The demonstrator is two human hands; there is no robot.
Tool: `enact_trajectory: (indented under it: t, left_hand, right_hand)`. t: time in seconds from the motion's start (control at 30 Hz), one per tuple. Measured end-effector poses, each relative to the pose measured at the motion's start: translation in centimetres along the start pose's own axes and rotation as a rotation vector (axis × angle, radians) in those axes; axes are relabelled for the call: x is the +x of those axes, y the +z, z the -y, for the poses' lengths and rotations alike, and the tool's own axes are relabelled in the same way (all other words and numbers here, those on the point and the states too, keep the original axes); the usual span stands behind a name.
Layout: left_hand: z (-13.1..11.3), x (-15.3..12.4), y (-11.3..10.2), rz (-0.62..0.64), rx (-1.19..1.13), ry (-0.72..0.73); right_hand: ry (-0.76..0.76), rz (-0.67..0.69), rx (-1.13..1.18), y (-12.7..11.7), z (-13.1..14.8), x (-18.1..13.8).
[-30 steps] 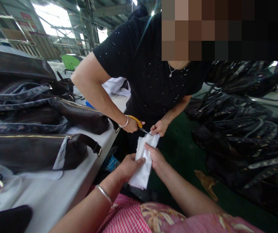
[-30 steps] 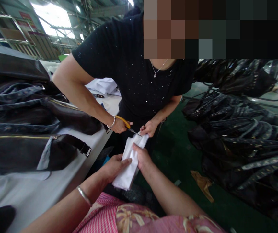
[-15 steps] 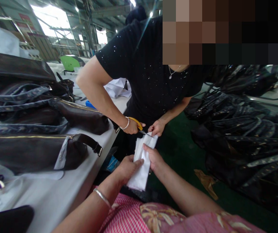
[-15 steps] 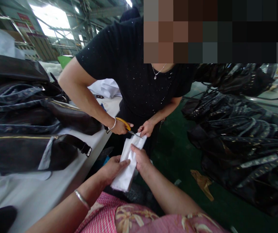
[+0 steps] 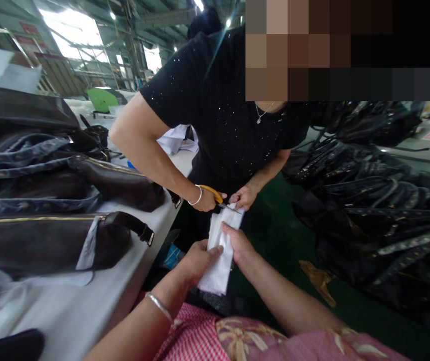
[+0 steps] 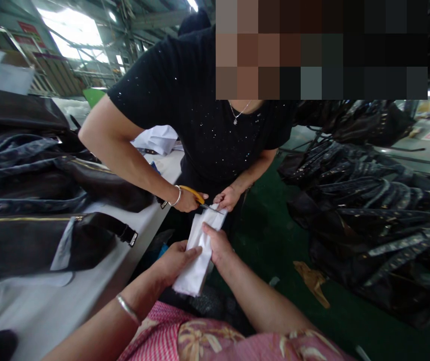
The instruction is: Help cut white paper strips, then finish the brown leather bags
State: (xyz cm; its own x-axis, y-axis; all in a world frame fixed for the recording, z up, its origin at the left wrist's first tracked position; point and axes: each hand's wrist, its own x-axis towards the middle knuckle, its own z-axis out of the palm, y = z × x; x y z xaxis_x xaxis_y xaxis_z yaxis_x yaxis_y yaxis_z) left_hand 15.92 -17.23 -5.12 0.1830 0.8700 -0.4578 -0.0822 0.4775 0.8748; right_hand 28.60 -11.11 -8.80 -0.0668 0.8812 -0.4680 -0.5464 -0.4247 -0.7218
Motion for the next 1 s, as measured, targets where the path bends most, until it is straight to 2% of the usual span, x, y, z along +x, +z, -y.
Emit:
enact_trajectory:
  t: [0.63, 0.83, 1.0]
  left_hand:
    - [1.6, 0.4, -1.1, 0.015, -0.020, 0.010]
    - [2.5, -1.3, -2.3, -0.015, -0.035, -0.006]
    - [2.1, -3.3, -4.1, -0.047, -0.019, 0.031]
  right_hand:
    - [0.019, -0.032, 0.029, 1.0, -0.5, -0.7]
    - [0.052, -0.039, -0.003, 1.9, -2.4, -1.3]
    - [0.119, 0.085, -0.027, 3.8, -2.6, -2.5]
